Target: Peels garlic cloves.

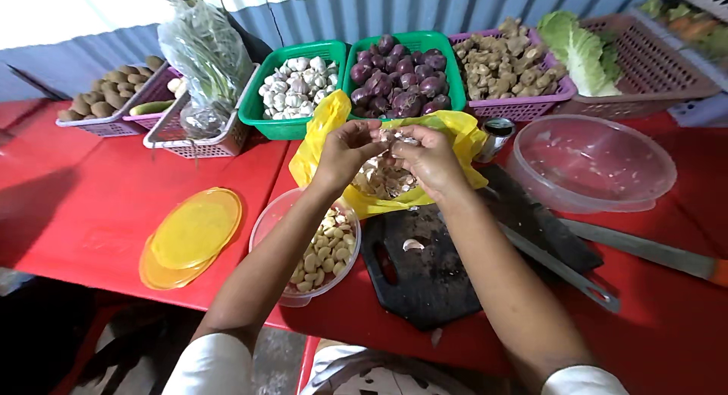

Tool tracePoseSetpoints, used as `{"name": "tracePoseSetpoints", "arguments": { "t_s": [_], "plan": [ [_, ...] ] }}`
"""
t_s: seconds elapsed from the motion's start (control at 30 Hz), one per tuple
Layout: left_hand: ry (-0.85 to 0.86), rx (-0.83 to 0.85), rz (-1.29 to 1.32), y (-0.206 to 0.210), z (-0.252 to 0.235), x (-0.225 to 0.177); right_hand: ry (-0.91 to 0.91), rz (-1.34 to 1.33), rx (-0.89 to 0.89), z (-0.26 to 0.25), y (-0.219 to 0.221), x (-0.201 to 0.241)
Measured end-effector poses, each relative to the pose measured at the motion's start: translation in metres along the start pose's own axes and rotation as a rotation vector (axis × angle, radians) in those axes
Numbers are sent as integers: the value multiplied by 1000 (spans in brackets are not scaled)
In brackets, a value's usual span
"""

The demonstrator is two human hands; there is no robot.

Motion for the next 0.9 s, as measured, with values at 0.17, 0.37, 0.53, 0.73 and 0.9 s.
{"name": "tracePoseSetpoints", "arguments": {
  "t_s": [0.17,0.37,0.53,0.73,0.9],
  "plan": [
    [85,20,-101,3,1,-2,-19,28,-40,2,0,3],
    [199,16,-262,-1,1,-12,-55,97,-61,3,-2,7],
    [228,72,-461,1,2,-15,-238,272,-98,10,3,19],
    [203,70,-635,6,8,-22,-619,857,-333,42,30,42],
    [267,51,-623,11,11,-34,-630,865,-421,47,26,46]
  ]
}}
Point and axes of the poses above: each hand's wrist, its own z-axis away from the middle knuckle, its own y-axis out of the palm, x = y × z, the point moved 9 cm from there along -z, towards the middle knuckle, and after that the axes turned 9 degrees about y, right-handed, at the moved point
